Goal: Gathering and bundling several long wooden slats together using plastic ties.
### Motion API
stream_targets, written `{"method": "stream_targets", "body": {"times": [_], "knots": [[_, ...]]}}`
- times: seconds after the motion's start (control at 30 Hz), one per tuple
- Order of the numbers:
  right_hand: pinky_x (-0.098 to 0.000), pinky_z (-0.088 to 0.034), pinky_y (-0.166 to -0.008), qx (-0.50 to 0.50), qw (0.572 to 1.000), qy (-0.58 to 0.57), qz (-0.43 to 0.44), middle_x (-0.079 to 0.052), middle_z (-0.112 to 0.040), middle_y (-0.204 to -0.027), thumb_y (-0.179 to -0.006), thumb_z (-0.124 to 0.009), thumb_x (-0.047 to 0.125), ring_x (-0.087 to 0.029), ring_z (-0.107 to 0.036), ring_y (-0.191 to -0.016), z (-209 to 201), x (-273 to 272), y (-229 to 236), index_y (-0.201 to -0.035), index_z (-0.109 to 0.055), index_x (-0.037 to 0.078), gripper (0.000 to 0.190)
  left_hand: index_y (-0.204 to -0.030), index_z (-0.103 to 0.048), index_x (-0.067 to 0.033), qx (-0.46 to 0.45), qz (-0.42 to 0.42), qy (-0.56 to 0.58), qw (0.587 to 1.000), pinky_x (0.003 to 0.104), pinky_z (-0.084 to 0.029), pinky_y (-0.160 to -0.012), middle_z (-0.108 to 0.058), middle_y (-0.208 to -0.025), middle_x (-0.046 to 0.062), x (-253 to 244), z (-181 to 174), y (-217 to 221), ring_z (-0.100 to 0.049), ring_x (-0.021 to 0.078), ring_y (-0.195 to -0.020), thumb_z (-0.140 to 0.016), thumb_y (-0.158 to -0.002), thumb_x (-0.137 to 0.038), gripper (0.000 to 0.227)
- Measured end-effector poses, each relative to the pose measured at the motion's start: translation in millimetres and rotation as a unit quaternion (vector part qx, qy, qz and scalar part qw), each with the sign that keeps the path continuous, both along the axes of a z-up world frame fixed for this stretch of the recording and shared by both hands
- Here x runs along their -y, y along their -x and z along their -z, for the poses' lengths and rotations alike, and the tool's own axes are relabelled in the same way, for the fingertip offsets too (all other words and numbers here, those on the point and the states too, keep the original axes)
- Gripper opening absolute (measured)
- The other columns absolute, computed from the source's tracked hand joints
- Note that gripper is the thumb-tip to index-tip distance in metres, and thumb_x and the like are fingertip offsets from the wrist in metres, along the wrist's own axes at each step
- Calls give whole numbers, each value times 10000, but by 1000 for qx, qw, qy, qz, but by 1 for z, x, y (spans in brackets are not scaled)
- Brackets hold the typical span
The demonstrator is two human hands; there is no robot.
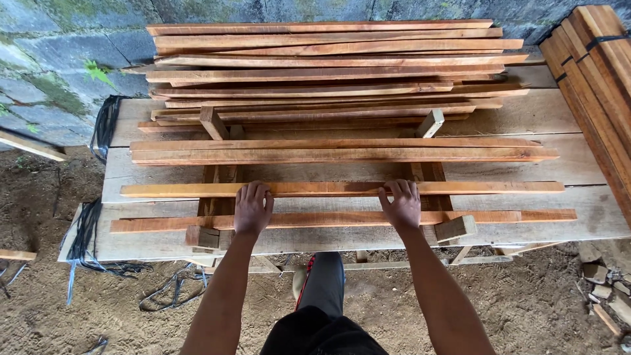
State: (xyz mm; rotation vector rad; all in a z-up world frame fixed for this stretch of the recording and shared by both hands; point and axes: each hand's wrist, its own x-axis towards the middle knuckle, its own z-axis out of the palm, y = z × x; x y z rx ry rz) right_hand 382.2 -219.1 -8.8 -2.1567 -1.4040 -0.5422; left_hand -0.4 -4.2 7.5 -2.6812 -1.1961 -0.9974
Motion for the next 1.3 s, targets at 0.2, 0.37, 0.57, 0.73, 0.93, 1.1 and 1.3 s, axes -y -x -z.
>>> {"method": "stream_targets", "body": {"times": [0.2, 0.37, 0.57, 0.73, 0.93, 1.1, 1.3], "knots": [[-471, -529, -927, 6, 1000, -16, 11, -110, -657, -1048, -873, -764, 373, -337, -647, -1036, -29, -4, 13, -1135, -683, 143, 358, -1350, -593, -119, -12, -19, 48, 999, 526, -349, -1198, -574, -1402, 141, 13, -47, -4, -549, 320, -1360, -628, -941, -278, 440], [-463, -508, -1050, 3, 1000, -2, -4, -123, -703, -1039, -904, -758, 420, -320, -688, -1043, -20, -6, 3, -1156, -712, 112, 400, -1367, -583, -152, -67, -43, 115, 990, 539, -286, -1247, -615, -1378, 93, 1, -12, -4, -548, 266, -1380, -571, -996, -409, 451], [-468, -515, -1079, 63, 998, 18, -1, -69, -723, -946, -887, -762, 485, -268, -710, -1013, -10, -12, -6, -1073, -754, 153, 381, -1237, -627, -151, -90, -38, 118, 988, 542, -283, -1243, -654, -1252, 69, -5, -12, -4, -578, 251, -1317, -556, -996, -481, 415], [-418, -518, -993, 60, 996, 72, 9, -28, -691, -883, -898, -730, 482, -243, -696, -943, -15, -14, -5, -975, -722, 190, 302, -1131, -605, -140, -132, -13, 135, 982, 560, -274, -1219, -636, -1087, 81, -24, 24, 1, -611, 271, -1184, -451, -1006, -555, 459], [-391, -495, -966, 48, 994, 98, -23, -38, -700, -827, -998, -625, 545, -245, -724, -870, -23, -15, -8, -908, -702, 203, 362, -1058, -622, -145, -109, 31, 101, 988, 483, -394, -1083, -664, -1008, 78, -35, 26, 4, -656, 271, -1057, -484, -988, -614, 494], [-396, -483, -941, 17, 992, 117, -34, -43, -684, -807, -1013, -577, 524, -251, -711, -866, -23, -14, -10, -900, -671, 199, 356, -1040, -629, -137, -102, 14, 90, 991, 487, -374, -1110, -667, -951, 91, -26, 10, -1, -670, 286, -1036, -573, -933, -551, 431], [-390, -498, -903, 25, 994, 100, -45, -39, -673, -756, -1026, -594, 479, -249, -704, -842, -6, 12, -4, -809, -653, 201, 358, -977, -614, -129, -93, 6, 45, 995, 540, -396, -1123, -626, -849, 103, 0, 20, 10, -673, 295, -953, -553, -958, -557, 433]]}}
